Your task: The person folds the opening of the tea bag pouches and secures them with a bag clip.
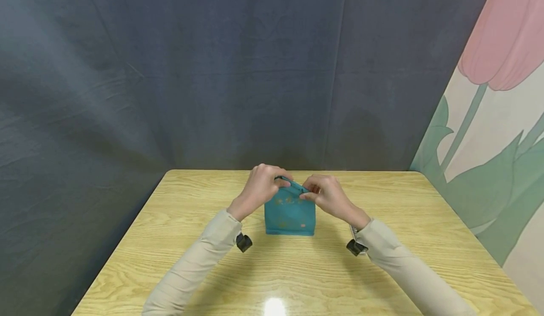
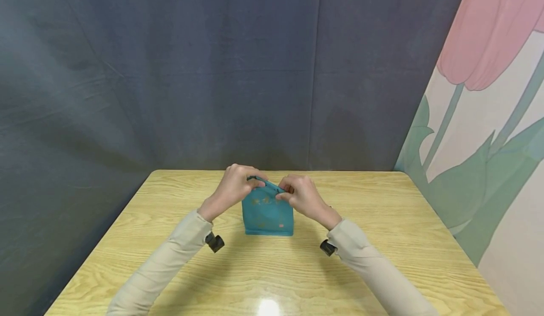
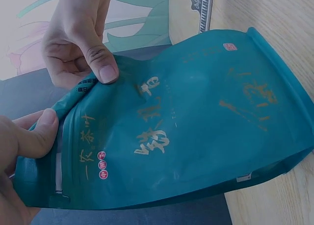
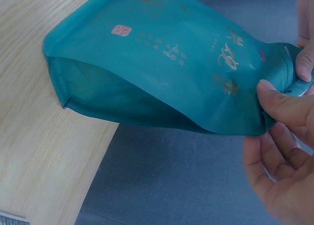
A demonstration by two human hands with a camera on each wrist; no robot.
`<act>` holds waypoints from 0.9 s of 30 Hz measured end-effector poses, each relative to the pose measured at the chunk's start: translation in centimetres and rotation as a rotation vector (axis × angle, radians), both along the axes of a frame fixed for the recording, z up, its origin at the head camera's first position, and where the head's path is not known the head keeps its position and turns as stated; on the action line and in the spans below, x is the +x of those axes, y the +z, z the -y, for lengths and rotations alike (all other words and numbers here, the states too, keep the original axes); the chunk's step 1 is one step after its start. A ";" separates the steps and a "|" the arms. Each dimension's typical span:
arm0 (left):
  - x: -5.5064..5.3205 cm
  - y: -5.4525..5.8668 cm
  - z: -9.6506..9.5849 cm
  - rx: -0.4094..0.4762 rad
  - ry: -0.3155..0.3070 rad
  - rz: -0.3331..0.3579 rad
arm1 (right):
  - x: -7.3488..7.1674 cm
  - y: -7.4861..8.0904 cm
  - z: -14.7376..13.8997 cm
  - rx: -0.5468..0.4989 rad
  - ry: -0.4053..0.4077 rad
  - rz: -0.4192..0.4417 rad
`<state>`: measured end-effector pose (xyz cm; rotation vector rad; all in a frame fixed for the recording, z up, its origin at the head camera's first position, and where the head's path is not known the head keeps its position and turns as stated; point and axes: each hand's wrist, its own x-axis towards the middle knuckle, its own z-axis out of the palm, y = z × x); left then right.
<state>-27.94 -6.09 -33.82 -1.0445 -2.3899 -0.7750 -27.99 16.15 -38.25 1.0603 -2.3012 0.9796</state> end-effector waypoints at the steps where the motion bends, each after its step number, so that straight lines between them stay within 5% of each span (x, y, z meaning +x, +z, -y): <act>1: 0.0 0.0 0.0 0.001 -0.006 -0.005 | 0.0 0.0 0.0 0.004 -0.005 -0.004; 27: -0.2 -0.1 0.4 -0.015 -0.017 -0.005 | 0.4 -0.4 -0.2 0.014 -0.017 -0.007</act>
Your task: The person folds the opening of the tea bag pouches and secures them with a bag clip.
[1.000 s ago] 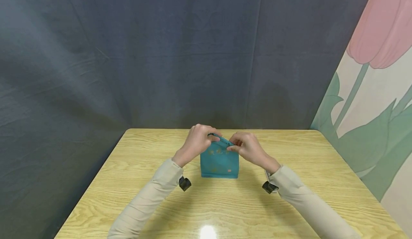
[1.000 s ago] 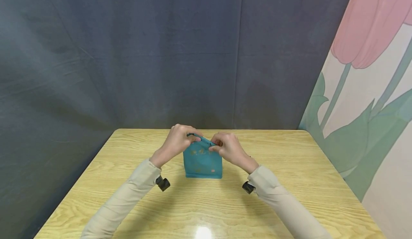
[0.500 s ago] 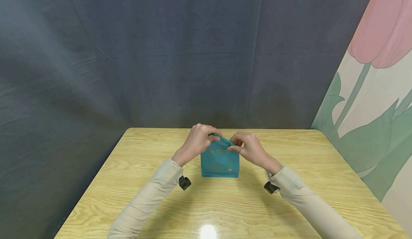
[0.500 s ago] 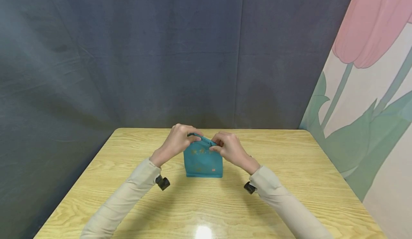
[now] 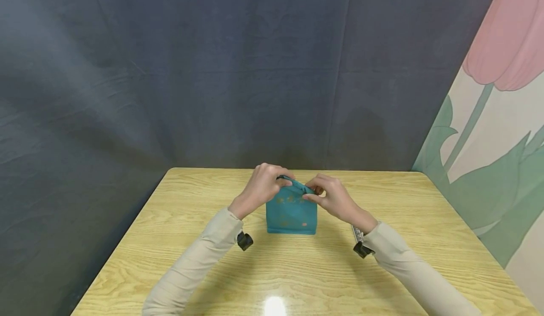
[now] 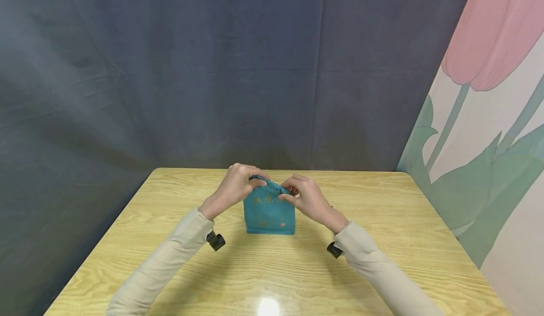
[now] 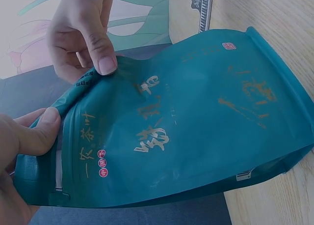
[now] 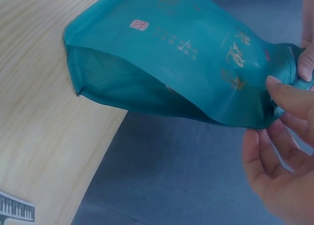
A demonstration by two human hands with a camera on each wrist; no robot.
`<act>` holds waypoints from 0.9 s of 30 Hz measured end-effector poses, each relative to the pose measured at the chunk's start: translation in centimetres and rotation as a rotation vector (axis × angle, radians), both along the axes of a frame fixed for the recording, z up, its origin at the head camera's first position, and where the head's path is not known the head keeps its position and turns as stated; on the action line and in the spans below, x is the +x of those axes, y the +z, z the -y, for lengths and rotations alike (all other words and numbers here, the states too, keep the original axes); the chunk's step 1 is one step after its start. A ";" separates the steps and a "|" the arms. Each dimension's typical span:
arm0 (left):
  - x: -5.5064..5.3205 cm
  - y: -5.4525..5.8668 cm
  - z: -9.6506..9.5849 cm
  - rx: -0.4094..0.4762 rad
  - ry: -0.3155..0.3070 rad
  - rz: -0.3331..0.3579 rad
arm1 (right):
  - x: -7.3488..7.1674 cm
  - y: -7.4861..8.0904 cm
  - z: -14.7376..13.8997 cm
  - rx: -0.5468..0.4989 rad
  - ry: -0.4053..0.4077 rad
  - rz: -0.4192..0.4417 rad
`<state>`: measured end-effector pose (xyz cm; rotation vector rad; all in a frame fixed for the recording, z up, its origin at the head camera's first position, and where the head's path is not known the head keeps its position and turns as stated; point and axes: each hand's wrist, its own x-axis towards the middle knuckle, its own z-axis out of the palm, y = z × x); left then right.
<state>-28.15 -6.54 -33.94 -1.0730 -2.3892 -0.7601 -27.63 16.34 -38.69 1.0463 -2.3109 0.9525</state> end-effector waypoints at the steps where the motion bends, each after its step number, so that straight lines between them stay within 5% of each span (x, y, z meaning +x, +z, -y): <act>1: 0.0 0.0 0.0 -0.001 0.001 0.000 | 0.0 0.0 -0.1 0.003 -0.003 -0.001; 27: -0.1 0.0 -0.1 0.000 -0.008 0.003 | 0.2 -1.3 -1.9 0.047 -0.055 0.029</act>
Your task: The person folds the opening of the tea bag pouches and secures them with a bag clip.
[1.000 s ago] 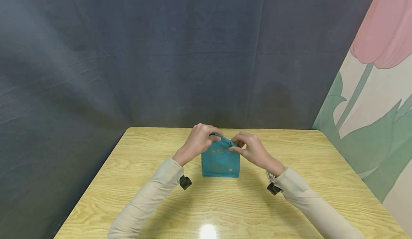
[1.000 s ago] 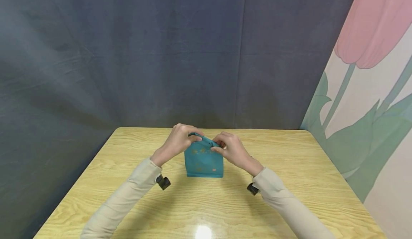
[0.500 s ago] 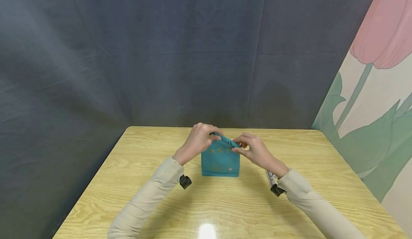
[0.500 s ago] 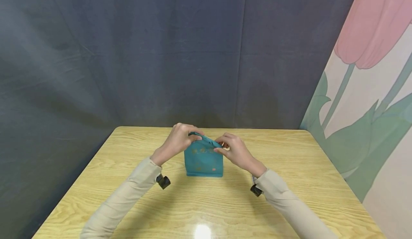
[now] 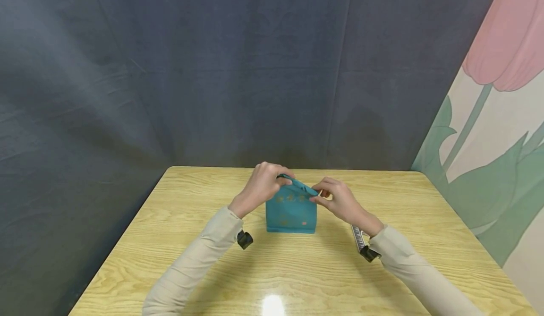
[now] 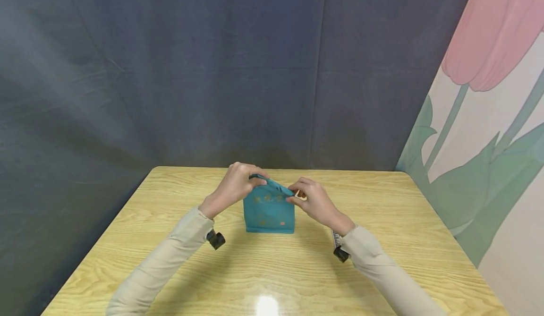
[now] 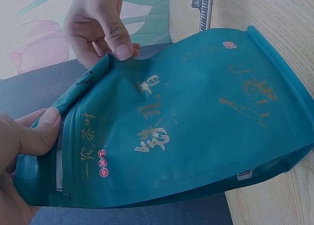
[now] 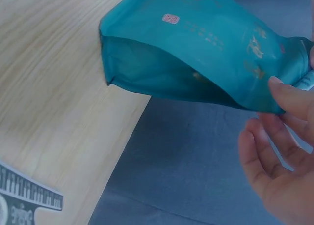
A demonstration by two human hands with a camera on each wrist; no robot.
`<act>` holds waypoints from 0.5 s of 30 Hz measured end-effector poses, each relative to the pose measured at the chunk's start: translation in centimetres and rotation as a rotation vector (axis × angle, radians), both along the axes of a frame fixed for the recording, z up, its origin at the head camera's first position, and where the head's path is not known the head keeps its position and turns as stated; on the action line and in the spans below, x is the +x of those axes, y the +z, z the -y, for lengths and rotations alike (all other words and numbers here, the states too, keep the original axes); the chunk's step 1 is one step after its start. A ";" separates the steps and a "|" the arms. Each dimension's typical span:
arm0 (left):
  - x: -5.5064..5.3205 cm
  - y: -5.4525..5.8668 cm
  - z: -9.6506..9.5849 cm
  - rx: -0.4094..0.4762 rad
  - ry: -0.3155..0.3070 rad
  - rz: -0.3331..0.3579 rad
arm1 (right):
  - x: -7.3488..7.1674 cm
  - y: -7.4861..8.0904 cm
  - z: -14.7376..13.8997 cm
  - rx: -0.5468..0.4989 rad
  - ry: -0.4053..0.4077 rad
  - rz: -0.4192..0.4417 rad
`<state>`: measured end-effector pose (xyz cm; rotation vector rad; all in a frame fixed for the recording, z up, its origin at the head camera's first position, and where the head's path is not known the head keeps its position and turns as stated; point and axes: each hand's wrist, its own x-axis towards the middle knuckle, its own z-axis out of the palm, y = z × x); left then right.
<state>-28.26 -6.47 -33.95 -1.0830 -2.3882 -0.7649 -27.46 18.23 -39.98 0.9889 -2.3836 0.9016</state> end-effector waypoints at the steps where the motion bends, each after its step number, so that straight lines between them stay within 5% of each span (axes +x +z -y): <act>1: 0.0 0.0 0.0 -0.001 -0.002 0.004 | 0.0 -0.1 -0.1 0.002 -0.004 0.003; 15: 0.0 0.0 -0.2 0.010 -0.008 0.002 | 0.3 -1.7 -3.1 0.052 -0.046 0.023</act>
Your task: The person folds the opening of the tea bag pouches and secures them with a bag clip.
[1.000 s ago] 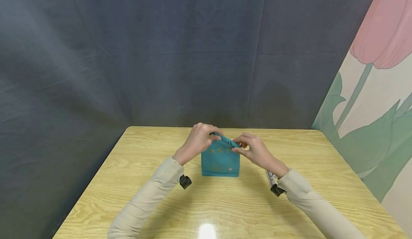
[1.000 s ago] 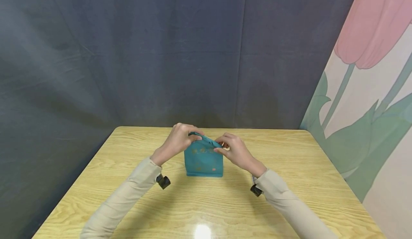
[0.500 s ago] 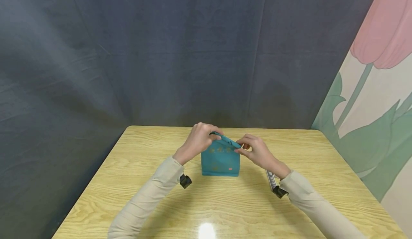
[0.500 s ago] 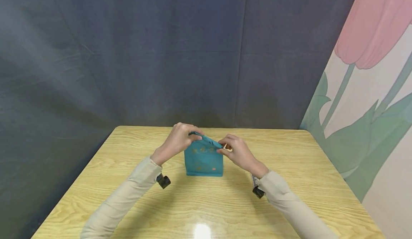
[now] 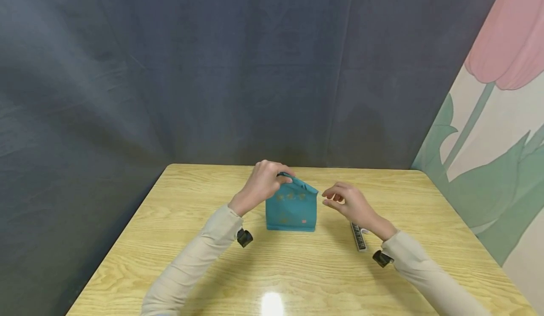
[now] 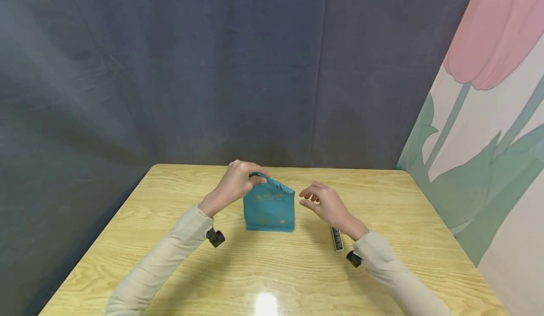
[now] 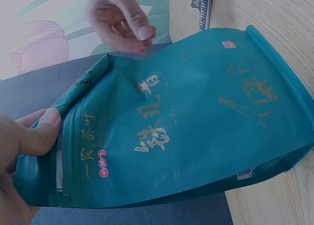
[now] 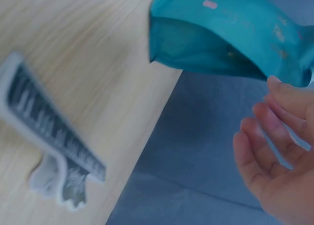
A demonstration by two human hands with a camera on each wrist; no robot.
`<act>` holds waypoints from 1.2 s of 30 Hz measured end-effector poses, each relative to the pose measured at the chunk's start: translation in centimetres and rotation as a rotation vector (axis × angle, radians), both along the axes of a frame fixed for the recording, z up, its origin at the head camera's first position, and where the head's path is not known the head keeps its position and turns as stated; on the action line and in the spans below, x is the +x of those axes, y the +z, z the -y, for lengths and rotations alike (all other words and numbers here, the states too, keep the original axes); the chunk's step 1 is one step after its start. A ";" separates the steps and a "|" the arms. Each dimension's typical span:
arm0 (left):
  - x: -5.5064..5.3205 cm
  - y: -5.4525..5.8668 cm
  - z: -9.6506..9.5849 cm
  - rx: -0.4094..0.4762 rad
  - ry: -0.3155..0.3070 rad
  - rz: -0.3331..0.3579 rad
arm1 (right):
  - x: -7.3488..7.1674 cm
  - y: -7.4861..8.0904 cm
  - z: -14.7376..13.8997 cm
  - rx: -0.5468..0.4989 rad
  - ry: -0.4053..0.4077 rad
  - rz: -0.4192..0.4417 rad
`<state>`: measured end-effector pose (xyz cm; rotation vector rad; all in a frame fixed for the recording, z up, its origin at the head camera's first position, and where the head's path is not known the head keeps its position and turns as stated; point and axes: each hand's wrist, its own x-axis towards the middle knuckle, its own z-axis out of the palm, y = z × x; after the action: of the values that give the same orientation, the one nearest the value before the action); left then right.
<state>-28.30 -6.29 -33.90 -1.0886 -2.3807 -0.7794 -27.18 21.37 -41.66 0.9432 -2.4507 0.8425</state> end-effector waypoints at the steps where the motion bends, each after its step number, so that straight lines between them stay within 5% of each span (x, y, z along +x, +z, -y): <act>1: 0.0 0.0 0.0 0.002 0.000 -0.001 | 0.1 -0.1 -0.2 0.007 -0.005 0.002; 36: 0.0 -0.1 -0.1 0.002 0.009 0.038 | 1.0 -3.1 -5.6 0.124 -0.123 0.113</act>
<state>-28.28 -6.24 -33.96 -1.0705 -2.4140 -0.8060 -26.21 26.99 -44.74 0.7965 -2.6533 0.7277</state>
